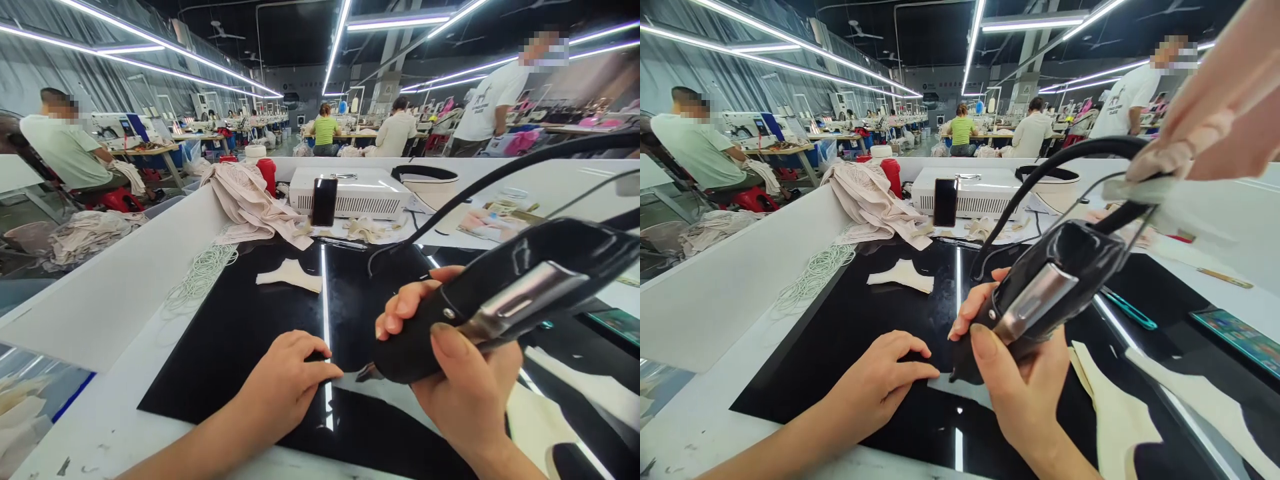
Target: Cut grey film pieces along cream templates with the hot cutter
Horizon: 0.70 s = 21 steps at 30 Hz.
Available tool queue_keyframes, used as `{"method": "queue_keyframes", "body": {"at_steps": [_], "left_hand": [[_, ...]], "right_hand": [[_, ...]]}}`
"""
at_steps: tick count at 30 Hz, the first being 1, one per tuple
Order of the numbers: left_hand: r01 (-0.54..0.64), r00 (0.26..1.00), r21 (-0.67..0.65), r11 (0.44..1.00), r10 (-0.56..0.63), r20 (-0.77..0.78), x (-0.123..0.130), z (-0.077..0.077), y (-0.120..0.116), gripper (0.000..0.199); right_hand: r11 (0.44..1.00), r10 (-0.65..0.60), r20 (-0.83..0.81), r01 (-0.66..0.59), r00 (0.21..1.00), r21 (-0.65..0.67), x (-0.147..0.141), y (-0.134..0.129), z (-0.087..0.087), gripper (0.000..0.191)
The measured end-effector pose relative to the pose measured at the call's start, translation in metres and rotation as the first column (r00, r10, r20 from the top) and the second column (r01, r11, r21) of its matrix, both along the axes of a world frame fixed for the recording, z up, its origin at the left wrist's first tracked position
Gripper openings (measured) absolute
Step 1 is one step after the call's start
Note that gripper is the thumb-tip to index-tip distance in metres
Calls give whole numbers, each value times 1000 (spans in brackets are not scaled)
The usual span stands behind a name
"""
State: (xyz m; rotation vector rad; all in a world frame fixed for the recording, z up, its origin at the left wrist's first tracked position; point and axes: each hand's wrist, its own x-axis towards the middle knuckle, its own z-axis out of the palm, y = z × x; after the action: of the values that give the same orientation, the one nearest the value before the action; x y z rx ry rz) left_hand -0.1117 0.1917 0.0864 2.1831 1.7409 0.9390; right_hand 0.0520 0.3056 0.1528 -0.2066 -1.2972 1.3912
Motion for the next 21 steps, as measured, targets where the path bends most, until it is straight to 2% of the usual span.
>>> {"method": "queue_keyframes", "body": {"at_steps": [4, 10, 16, 21], "left_hand": [[77, 994, 25, 997, -74, -83, 6, 0, -7, 41], [165, 984, -19, 986, -166, -60, 12, 8, -14, 34], [272, 961, -123, 954, -276, -12, 5, 28, 13, 28], [395, 917, -271, 878, -393, 62, 5, 35, 35, 52]], "right_hand": [[1000, -26, -9, 26, 1000, -13, 15, 5, 3, 35], [999, -44, 18, 44, 999, -4, 24, 8, 1, 35], [999, -42, 28, 43, 999, -8, 28, 5, -1, 36], [998, -46, 46, 48, 998, -31, 29, 1, 1, 36]]}}
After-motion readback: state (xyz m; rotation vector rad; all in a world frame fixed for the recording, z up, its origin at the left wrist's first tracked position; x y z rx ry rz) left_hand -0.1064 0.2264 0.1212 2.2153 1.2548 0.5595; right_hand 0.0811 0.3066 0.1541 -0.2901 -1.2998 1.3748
